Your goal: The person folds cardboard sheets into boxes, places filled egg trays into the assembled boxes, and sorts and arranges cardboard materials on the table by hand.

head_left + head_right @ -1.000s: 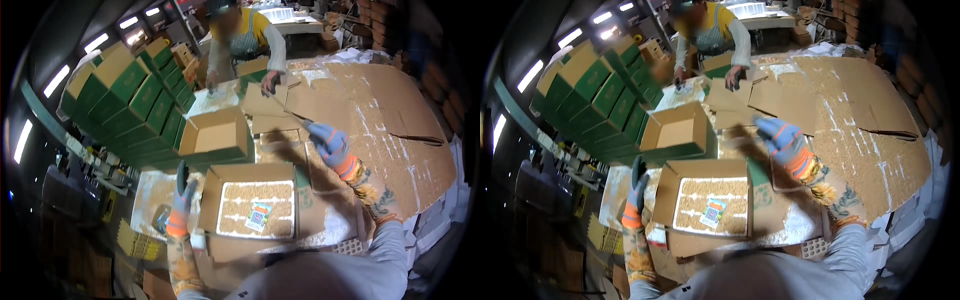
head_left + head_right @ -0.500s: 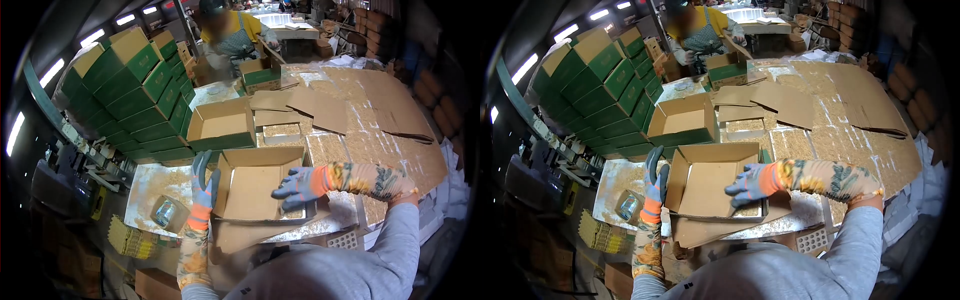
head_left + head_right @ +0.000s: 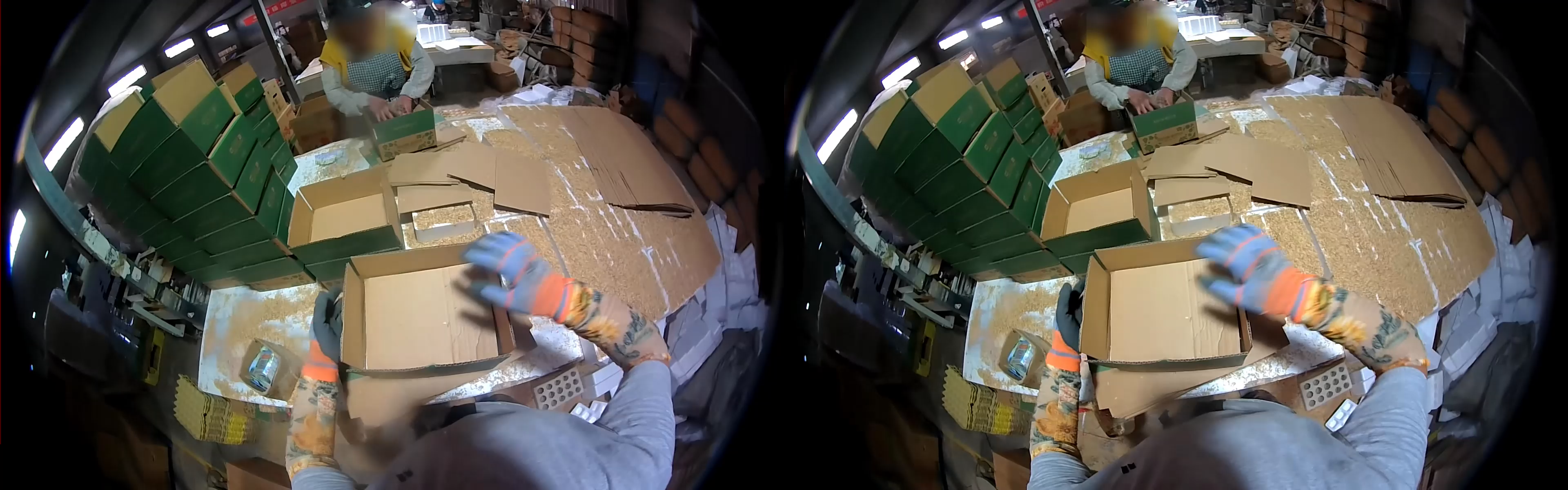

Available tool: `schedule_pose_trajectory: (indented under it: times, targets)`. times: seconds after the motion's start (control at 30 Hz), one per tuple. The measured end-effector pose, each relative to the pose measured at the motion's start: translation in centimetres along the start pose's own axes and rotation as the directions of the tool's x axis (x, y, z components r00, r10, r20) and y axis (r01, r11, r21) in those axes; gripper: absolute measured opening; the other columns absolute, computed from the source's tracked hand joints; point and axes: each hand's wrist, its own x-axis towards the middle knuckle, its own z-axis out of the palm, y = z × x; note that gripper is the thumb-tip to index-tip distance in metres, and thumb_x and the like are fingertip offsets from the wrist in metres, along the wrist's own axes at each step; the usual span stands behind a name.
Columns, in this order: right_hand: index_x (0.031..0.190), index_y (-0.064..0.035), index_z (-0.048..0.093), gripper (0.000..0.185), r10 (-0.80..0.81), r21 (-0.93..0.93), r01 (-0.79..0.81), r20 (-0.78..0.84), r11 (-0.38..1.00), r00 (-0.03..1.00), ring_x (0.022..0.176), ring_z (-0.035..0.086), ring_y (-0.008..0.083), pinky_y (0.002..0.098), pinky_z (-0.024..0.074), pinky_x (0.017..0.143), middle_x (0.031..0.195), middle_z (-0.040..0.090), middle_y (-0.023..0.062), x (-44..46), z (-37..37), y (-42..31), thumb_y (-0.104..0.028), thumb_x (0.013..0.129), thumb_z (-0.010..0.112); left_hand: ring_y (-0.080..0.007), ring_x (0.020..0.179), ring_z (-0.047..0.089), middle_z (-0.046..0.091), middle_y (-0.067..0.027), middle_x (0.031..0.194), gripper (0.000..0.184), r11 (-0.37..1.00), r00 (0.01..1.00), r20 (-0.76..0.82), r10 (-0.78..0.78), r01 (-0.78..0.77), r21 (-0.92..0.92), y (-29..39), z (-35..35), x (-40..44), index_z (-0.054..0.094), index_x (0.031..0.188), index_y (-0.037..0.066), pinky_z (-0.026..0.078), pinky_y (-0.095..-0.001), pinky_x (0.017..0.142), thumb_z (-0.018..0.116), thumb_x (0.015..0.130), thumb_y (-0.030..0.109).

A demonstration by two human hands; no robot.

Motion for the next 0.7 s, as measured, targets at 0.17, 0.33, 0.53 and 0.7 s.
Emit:
schedule_pose_trajectory:
  times: [0.17, 0.33, 0.53, 0.7]
  targets:
    - [0.136, -0.006, 0.042, 0.055, 0.282, 0.661, -0.632, 0.748, -0.405, 0.601, 0.113, 0.053, 0.0242, 0.0372, 0.0449, 0.096, 0.12, 0.057, 0.0133, -8.5, 3.4, 8.7, -0.026, 0.089, 0.062, -0.021, 0.112, 0.055, 0.056, -0.0098, 0.125, 0.049, 0.972, 0.983, 0.089, -0.163, 0.144, 0.187, -6.0, -5.9, -0.8, 0.043, 0.135, 0.006, 0.042, -0.0357, 0.099, 0.043, 0.097, 0.037]
    - [0.142, -0.0081, 0.029, 0.077, 0.369, 0.809, -0.586, 0.531, 0.046, 0.762, 0.098, 0.059, 0.0175, 0.0278, 0.0493, 0.084, 0.12, 0.056, 0.0097, -8.1, 13.7, 8.5, -0.023, 0.08, 0.073, -0.0254, 0.112, 0.053, 0.051, -0.0157, 0.13, 0.068, 0.732, 0.877, -0.043, -0.478, 0.425, 0.532, -3.6, 0.9, 0.7, 0.038, 0.139, 0.007, 0.045, -0.0359, 0.095, 0.068, 0.083, 0.033]
    - [0.136, -0.0043, 0.041, 0.079, 0.493, 0.727, -0.567, 0.356, 0.388, 0.794, 0.113, 0.052, 0.0177, 0.032, 0.0432, 0.096, 0.125, 0.056, 0.0082, -7.6, 14.7, 6.4, -0.031, 0.073, 0.08, -0.0219, 0.123, 0.044, 0.048, -0.0134, 0.132, 0.08, 0.799, 0.9, 0.014, -0.436, 0.38, 0.465, -1.3, 4.8, -1.6, 0.02, 0.147, 0.013, 0.041, -0.0344, 0.099, 0.067, 0.084, 0.032]
    - [0.14, -0.0066, 0.035, 0.068, 0.307, 0.866, -0.494, 0.493, -0.079, 0.814, 0.118, 0.048, 0.0167, 0.0321, 0.0408, 0.099, 0.132, 0.05, 0.0055, -9.4, 12.8, 7.5, -0.03, 0.085, 0.067, -0.0225, 0.126, 0.041, 0.037, -0.0124, 0.141, 0.08, 0.956, 0.933, 0.216, -0.288, 0.266, 0.125, 0.9, 8.2, -1.9, 0.015, 0.148, 0.012, 0.038, -0.0365, 0.102, 0.062, 0.083, 0.015]
